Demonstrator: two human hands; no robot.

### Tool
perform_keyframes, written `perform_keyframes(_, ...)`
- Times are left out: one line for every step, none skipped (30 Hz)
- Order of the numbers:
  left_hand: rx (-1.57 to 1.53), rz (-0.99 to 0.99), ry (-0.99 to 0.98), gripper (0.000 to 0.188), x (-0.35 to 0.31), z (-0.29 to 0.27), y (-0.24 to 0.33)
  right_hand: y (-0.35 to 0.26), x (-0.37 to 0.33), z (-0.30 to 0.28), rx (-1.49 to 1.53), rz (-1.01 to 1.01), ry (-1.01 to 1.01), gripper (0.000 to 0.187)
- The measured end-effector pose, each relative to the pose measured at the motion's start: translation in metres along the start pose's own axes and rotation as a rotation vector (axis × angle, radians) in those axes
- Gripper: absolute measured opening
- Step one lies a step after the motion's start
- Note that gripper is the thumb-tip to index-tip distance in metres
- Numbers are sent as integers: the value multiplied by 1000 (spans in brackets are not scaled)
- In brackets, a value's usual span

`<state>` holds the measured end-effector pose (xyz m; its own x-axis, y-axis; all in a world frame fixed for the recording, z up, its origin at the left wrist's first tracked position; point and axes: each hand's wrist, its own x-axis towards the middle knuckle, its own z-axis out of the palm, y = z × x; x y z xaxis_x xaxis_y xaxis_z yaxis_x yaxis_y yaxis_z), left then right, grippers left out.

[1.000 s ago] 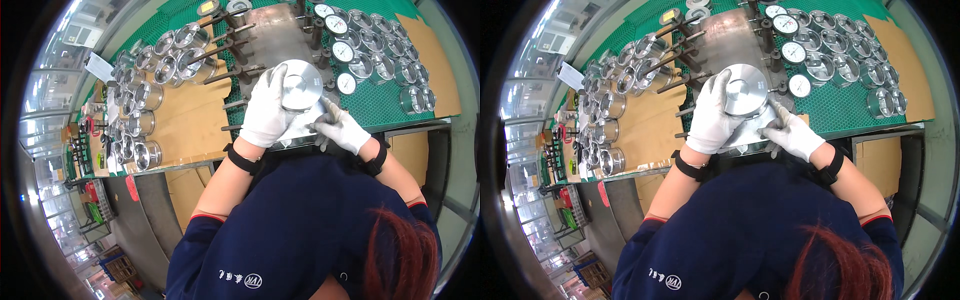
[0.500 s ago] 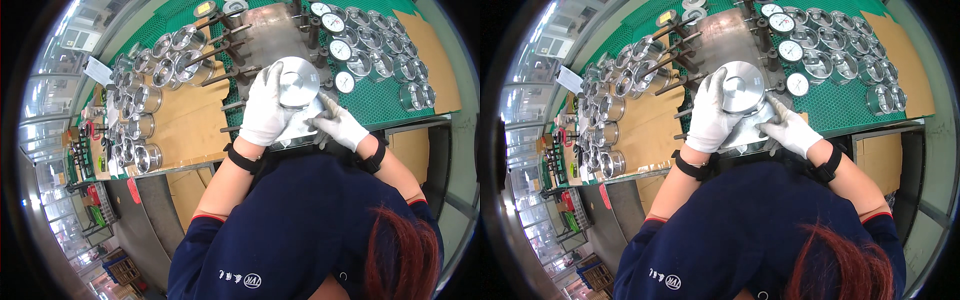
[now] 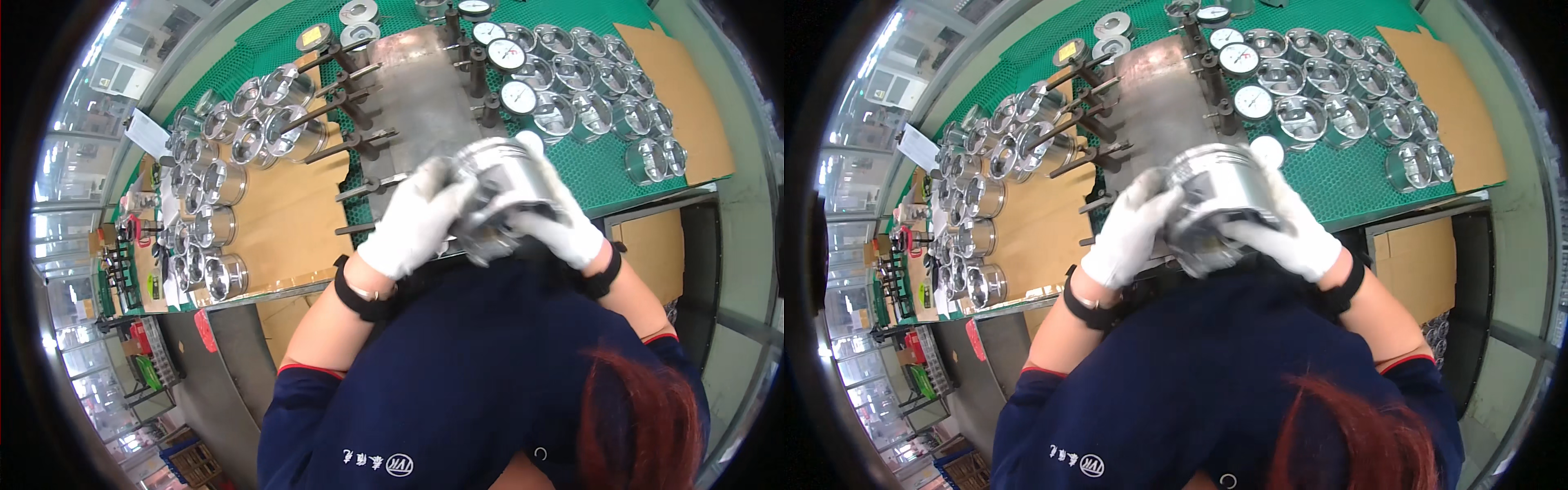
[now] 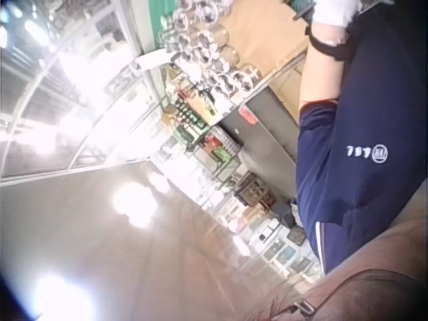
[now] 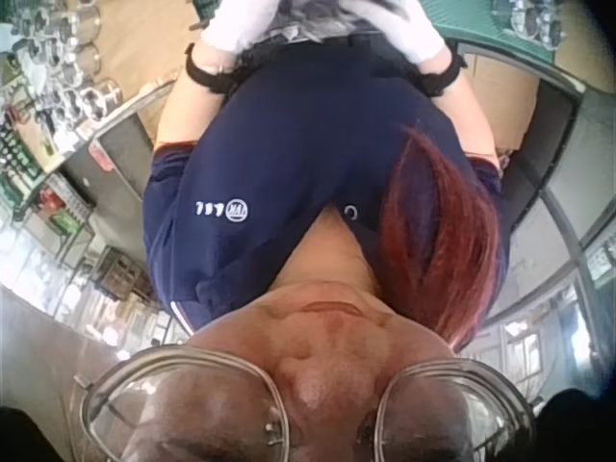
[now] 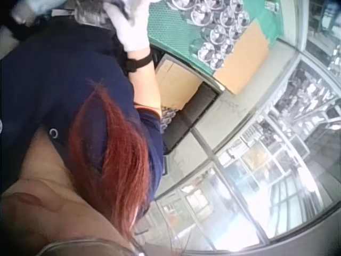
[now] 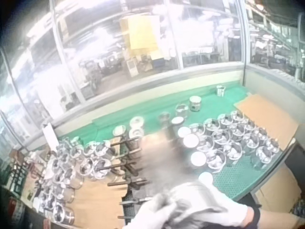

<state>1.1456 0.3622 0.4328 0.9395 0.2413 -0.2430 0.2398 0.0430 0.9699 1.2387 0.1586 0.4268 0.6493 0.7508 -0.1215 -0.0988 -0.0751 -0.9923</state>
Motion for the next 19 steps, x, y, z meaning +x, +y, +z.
perform_keyframes(161, -21, -205, 40, -5, 5, 33, -13, -4, -9, 87, -51, 3, 71)
perform_keyframes(-107, -54, -317, 58, -17, 14, 57, -13, -14, -20, 177, -55, 80, 55)
perform_keyframes(91, 278, -301, 70, -23, 18, 59, -2, -25, -35, 274, -50, 206, 42)
perform_keyframes(14, 356, -358, 64, -35, 18, 84, 9, -35, -52, 335, -64, 352, 34)
perform_keyframes(154, 440, -338, 43, -55, 11, 109, 22, -45, -73, 365, -91, 472, 36)
perform_keyframes(290, 524, -285, 25, -82, 3, 131, 24, -52, -96, 141, -190, 430, 36)
perform_keyframes(414, 482, -175, 16, -121, -3, 144, 34, -55, -121, 347, -86, 471, 35)
perform_keyframes(561, 440, -84, 17, -116, -7, 144, 48, -71, -139, 257, -117, 620, 35)
perform_keyframes(716, 347, 55, 21, -131, -5, 155, 54, -79, -154, 75, -22, 709, 37)
perform_keyframes(914, 177, 348, 24, -150, 16, 175, 73, -74, -178, 36, -10, 704, 38)
perform_keyframes(898, 163, 381, 24, -158, 25, 171, 91, -69, -197, -30, -2, 730, 39)
perform_keyframes(1262, 64, 626, 27, -158, 32, 170, 95, -67, -202, 41, 85, 781, 38)
perform_keyframes(1622, -48, 870, 31, -160, 36, 168, 100, -63, -208, 113, 175, 833, 37)
perform_keyframes(2101, 78, 968, 32, -158, 27, 147, 111, -67, -214, 205, 268, 910, 37)
perform_keyframes(2450, 219, 1168, 33, -162, 12, 121, 127, -75, -223, 258, 289, 925, 36)
perform_keyframes(2764, -38, 1091, 30, -174, 13, 84, 143, -72, -234, 303, 295, 899, 35)
perform_keyframes(3055, -374, 987, 27, -187, 15, 55, 153, -56, -243, 350, 290, 846, 33)
perform_keyframes(3312, -734, 801, 25, -184, 18, 39, 158, -48, -246, 356, 337, 810, 32)
perform_keyframes(3311, -782, 799, 25, -193, 13, 34, 160, -42, -251, 345, 369, 791, 35)
